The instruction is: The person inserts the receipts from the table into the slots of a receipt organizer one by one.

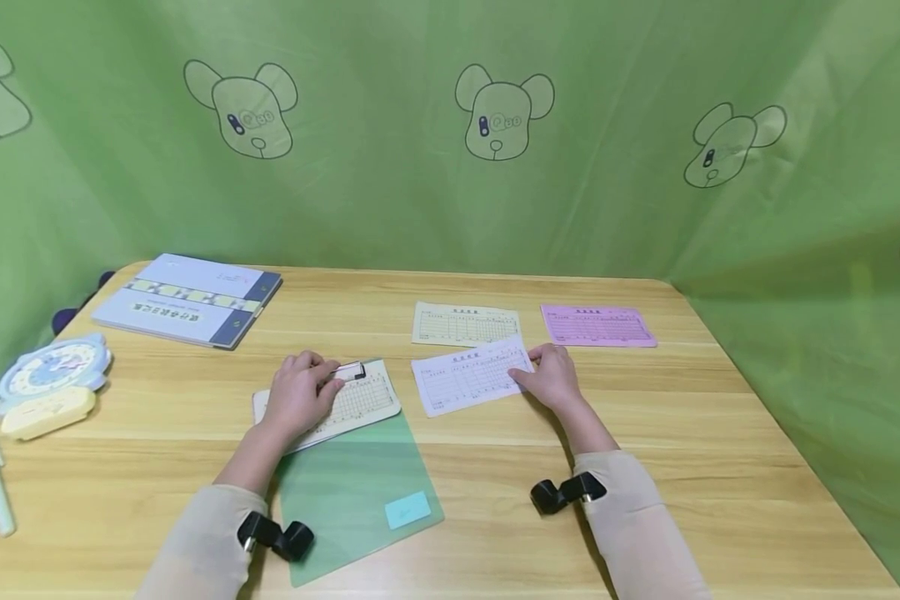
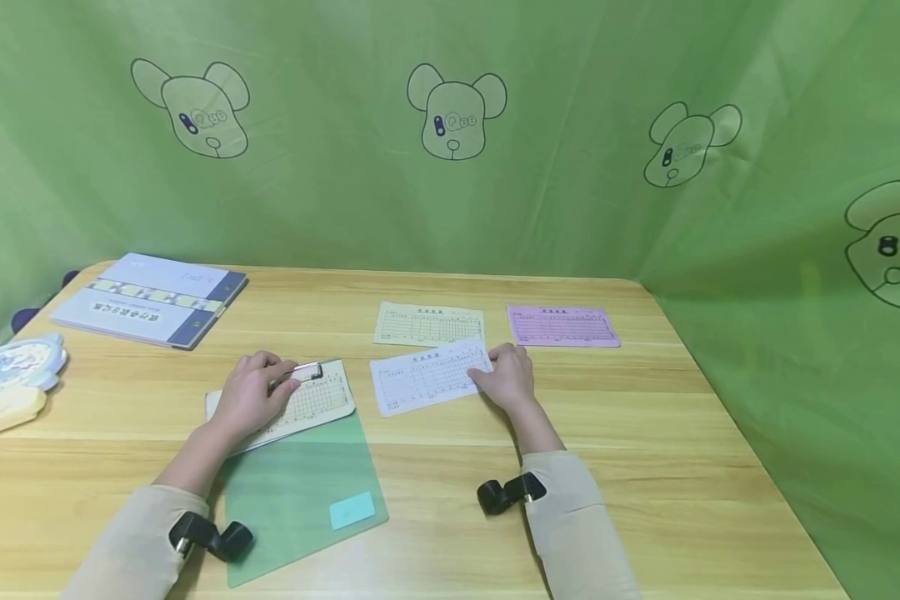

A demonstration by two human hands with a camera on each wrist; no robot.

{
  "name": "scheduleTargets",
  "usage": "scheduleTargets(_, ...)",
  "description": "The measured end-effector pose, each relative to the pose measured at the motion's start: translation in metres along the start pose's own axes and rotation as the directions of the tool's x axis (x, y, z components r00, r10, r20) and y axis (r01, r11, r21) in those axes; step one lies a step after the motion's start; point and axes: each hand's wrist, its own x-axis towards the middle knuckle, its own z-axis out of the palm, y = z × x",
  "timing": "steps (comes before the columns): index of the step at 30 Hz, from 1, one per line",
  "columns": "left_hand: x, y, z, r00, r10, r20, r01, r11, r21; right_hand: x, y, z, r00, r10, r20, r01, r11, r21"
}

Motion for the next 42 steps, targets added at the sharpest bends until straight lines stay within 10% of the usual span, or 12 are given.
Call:
scheduleTargets(33, 0.0004, 0.002, -0.0016, 1.0, 0.004, 0.0, -0.004, 1.0, 0.003, -0.0014, 0.0055, 0.0021, 0.989, -0.126, -0.078, 0.137, 0.979, 0.153)
scheduleTargets(42, -0.0001, 0.0013, -0.0016, 1.0, 0.01, -0.001, -0.01, 1.0, 0.004, -0.0011, 0.0035, 0.0002, 0.998, -0.06, -0.014, 0.062, 0.972, 0.225)
